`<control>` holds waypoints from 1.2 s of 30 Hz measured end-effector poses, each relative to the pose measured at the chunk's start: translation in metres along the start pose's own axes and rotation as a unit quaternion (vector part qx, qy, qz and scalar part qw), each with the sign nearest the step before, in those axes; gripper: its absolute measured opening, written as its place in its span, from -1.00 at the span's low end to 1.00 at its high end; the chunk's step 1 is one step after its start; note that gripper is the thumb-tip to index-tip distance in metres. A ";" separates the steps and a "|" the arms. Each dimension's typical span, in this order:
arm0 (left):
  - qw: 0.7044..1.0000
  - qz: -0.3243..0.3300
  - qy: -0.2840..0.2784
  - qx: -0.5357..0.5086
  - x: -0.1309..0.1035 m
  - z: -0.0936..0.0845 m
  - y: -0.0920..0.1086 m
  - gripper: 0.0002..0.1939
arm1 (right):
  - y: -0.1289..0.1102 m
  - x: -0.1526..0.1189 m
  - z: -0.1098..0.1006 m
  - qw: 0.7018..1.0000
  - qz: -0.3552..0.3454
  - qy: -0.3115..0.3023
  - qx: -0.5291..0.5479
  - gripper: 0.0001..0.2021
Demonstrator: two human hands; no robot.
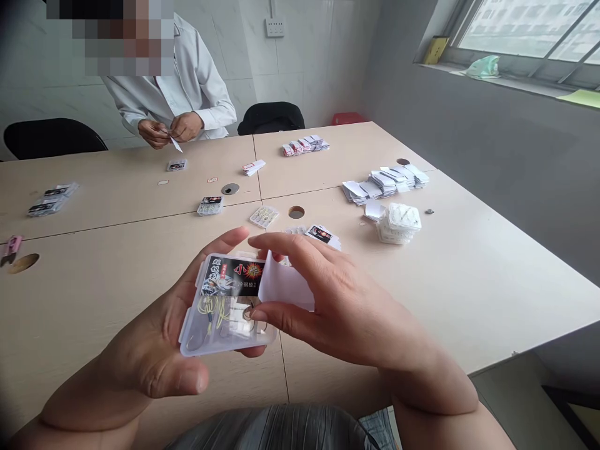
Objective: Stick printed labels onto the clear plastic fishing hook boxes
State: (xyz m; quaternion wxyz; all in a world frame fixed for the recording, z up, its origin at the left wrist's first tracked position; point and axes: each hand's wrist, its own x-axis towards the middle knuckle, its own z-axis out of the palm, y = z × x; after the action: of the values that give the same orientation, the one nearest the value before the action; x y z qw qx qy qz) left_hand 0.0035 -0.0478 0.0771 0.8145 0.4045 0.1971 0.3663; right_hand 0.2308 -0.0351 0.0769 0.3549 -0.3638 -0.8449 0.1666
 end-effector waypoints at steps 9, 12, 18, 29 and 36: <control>0.995 0.028 -0.025 0.092 -0.001 -0.010 -0.003 -0.14 | -0.006 0.000 -0.005 0.999 -0.012 -0.005 -0.037 -0.57; 0.993 0.039 -0.035 0.102 -0.001 -0.011 -0.006 -0.12 | -0.007 0.000 -0.005 0.999 -0.015 -0.012 -0.038 -0.59; 0.991 0.055 -0.028 0.116 -0.001 -0.010 -0.011 -0.06 | -0.009 0.001 -0.007 0.999 -0.019 -0.009 -0.042 -0.61; 0.974 0.090 -0.068 0.194 0.001 -0.019 -0.003 -0.17 | -0.009 0.001 -0.009 0.998 -0.030 -0.002 -0.048 -0.62; 0.971 0.095 -0.031 0.216 0.003 -0.019 -0.002 -0.15 | -0.007 0.003 -0.009 0.998 -0.036 -0.003 -0.044 -0.63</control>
State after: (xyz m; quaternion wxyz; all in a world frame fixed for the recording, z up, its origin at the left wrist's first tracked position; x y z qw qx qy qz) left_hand -0.0055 -0.0363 0.0637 0.6749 0.5992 0.2066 0.3780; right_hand 0.2323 -0.0375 0.0886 0.3415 -0.3480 -0.8651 0.1180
